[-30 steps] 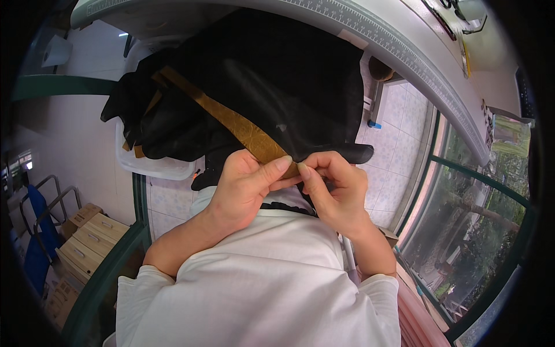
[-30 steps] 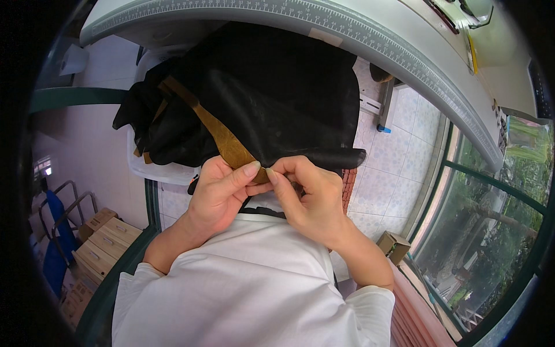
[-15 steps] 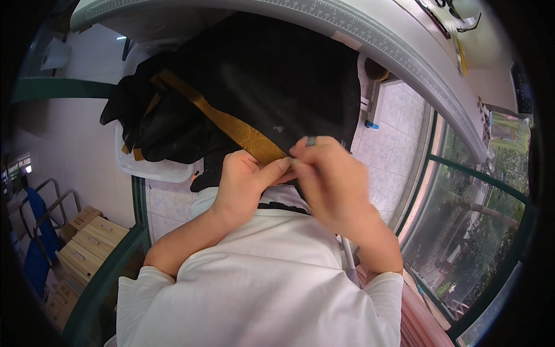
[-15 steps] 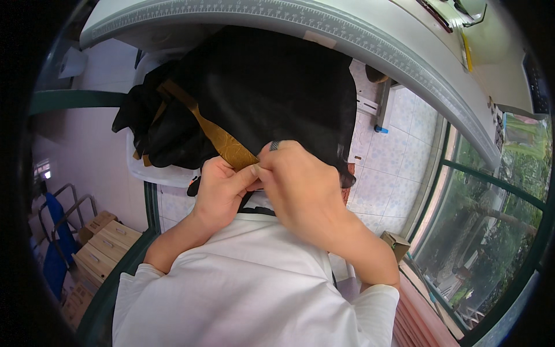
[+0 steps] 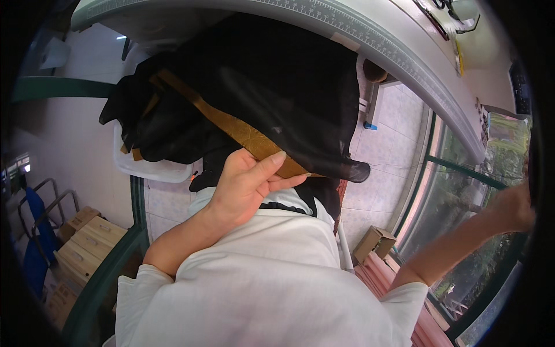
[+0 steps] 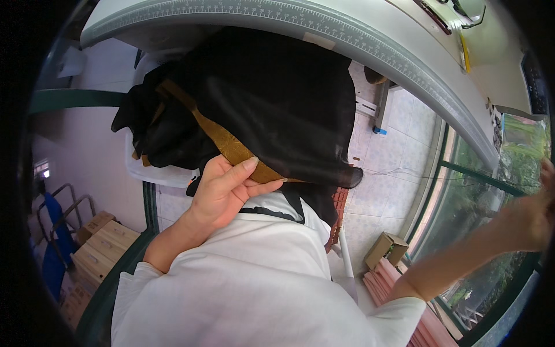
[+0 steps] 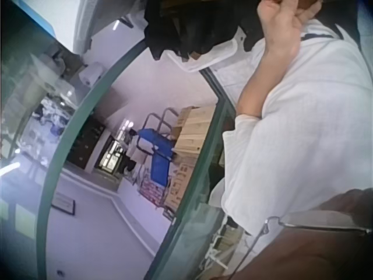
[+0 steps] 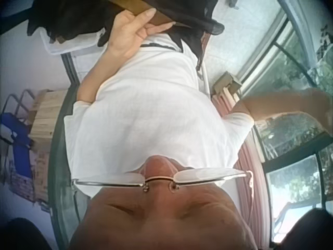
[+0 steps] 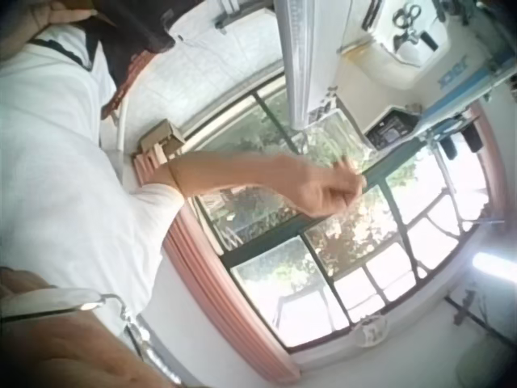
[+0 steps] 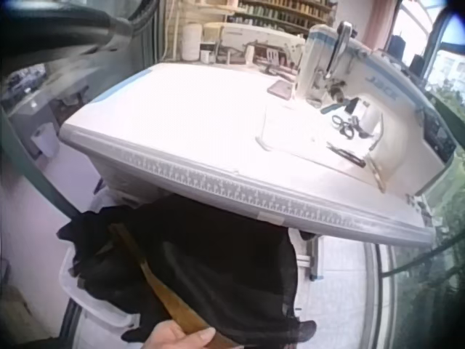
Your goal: The person hand-sews a brown leather strap onto a black bag using a needle and thread. They repeatedly insert the needle through the strap and pull the thread tight to secure the attachment.
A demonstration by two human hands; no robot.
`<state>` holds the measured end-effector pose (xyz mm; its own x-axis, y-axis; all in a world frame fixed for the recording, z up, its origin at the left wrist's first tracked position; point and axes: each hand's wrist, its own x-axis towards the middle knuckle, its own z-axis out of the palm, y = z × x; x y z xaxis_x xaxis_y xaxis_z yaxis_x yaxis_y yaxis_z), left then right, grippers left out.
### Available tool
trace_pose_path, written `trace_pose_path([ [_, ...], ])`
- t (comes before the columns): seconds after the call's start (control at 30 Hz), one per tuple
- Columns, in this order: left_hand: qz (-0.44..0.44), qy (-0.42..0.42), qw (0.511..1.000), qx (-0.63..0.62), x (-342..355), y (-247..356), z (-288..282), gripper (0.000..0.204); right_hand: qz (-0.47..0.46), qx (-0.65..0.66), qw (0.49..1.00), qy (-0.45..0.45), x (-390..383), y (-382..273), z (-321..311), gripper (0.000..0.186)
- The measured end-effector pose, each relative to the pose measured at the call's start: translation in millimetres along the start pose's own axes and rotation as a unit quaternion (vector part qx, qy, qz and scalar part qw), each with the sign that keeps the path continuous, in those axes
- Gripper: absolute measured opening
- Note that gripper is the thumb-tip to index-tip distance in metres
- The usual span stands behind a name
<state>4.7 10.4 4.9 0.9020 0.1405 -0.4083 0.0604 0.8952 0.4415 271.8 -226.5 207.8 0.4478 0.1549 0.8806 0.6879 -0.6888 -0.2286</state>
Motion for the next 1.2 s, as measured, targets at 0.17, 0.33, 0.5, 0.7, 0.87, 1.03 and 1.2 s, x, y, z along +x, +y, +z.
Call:
trace_pose_path([
  [0.17, 0.005, 0.010, 1.000, 0.003, -1, 2, 1, 0.024, 0.241, 0.391, 0.724, -0.514, -155, -102, 26, 0.004],
  [0.33, 0.014, -0.010, 0.999, 0.030, -4, 4, -1, 0.025, 0.318, 0.426, 0.688, -0.494, -209, -129, 48, 0.005],
  [0.5, 0.018, 0.008, 0.999, 0.027, -5, 4, 3, 0.027, 0.284, 0.427, 0.698, -0.500, -211, -127, 50, 0.005],
  [0.7, 0.017, 0.007, 0.999, 0.030, -5, 4, 3, 0.026, 0.276, 0.424, 0.704, -0.498, -211, -127, 50, 0.005],
  [0.87, 0.023, -0.013, 0.999, 0.024, -5, 4, 1, 0.026, 0.275, 0.423, 0.700, -0.506, -210, -127, 50, 0.006],
  [1.03, 0.015, 0.004, 0.999, 0.032, -5, 7, 7, 0.024, 0.264, 0.428, 0.700, -0.507, -210, -129, 50, 0.005],
  [1.2, 0.016, 0.014, 0.997, 0.075, -4, 5, 3, 0.023, 0.266, 0.440, 0.696, -0.501, -213, -133, 50, 0.009],
])
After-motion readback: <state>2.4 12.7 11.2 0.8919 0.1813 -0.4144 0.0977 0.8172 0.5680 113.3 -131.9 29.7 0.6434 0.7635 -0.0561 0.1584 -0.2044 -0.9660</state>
